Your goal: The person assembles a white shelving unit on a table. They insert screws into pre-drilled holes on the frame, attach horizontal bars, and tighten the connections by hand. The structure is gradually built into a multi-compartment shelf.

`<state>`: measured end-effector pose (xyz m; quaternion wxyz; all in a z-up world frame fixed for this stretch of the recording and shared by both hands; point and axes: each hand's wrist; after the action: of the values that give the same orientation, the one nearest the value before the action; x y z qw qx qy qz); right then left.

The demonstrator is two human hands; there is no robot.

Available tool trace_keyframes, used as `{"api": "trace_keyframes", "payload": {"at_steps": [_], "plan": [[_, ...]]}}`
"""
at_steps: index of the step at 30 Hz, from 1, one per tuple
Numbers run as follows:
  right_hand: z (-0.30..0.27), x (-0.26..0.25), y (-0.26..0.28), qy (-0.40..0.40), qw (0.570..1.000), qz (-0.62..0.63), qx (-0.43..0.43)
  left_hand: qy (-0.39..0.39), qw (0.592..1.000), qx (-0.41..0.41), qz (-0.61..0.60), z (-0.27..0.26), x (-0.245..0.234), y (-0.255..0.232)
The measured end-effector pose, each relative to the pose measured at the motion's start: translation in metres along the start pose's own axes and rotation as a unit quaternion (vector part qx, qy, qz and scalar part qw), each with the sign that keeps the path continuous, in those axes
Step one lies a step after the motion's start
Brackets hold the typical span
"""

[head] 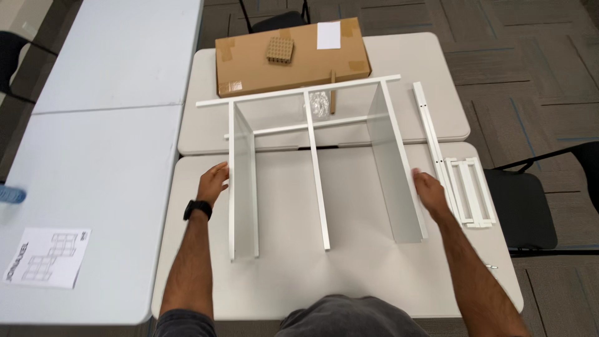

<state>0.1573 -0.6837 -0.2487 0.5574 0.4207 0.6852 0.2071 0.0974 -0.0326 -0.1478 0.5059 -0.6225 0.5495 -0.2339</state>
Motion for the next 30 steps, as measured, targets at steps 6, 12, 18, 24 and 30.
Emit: {"api": "trace_keyframes", "payload": {"at_steps": [6, 12, 18, 24, 30], "plan": [[-0.062, -0.021, -0.076, 0.032, 0.999, 0.006, 0.037, 0.002, 0.998, 0.061, 0.025, -0.048, -0.053, 0.222], [-0.13, 0.028, -0.123, 0.161, 0.979, -0.123, 0.016, 0.008, 0.988, -0.054, 0.145, -0.131, 0.021, 0.302], [-0.13, 0.057, -0.109, 0.103, 0.965, -0.229, 0.07, -0.211, 0.943, -0.086, 0.241, -0.102, 0.065, 0.295], [-0.165, 0.025, -0.059, 0.051, 0.974, -0.221, -0.003, -0.244, 0.942, -0.004, 0.231, -0.093, 0.031, 0.237], [-0.152, 0.002, 0.008, -0.119, 0.967, -0.088, -0.206, -0.274, 0.914, 0.169, 0.248, -0.137, 0.016, 0.05]]}}
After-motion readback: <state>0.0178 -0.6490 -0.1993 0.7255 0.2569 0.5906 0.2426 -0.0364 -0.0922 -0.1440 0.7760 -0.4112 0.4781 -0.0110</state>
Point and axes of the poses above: each hand's wrist, its own z-axis towards the middle knuckle, its own x-axis out of the palm, y = z × x
